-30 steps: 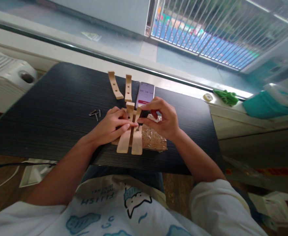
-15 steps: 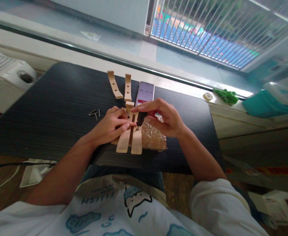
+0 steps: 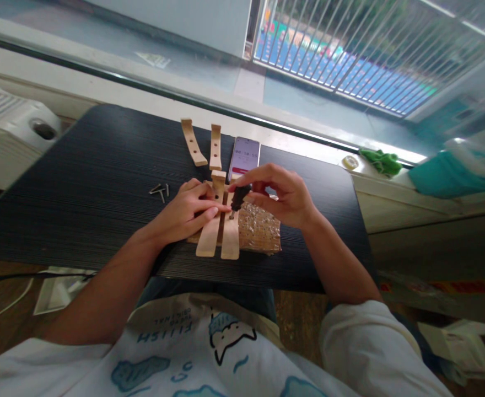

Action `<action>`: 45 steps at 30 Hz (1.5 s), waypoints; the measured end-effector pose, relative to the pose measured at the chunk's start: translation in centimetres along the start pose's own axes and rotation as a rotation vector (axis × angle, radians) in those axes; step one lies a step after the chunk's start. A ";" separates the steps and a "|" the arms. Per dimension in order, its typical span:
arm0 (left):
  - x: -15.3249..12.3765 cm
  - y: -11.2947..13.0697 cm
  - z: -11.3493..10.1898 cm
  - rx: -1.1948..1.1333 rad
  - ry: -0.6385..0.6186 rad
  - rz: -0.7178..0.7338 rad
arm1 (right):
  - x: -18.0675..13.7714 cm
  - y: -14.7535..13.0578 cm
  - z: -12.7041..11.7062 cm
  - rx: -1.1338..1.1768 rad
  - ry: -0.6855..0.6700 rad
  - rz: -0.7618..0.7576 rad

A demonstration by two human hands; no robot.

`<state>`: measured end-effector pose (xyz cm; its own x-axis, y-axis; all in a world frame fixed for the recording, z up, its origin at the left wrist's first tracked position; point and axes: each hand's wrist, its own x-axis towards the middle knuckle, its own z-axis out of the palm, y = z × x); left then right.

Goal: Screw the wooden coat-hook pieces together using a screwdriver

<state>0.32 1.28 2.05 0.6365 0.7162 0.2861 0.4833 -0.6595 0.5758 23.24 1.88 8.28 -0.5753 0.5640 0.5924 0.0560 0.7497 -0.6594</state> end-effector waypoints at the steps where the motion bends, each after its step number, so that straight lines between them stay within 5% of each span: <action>1: 0.0 0.0 0.0 0.000 0.002 0.004 | 0.1 -0.1 0.0 -0.013 0.006 -0.002; 45: -0.1 -0.1 0.0 -0.001 0.012 0.011 | -0.1 0.8 0.9 -0.098 0.186 0.004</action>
<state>0.21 1.29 1.91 0.6345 0.7116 0.3017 0.4754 -0.6671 0.5736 22.61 2.16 7.26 -0.4148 0.6141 0.6714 0.1422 0.7726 -0.6187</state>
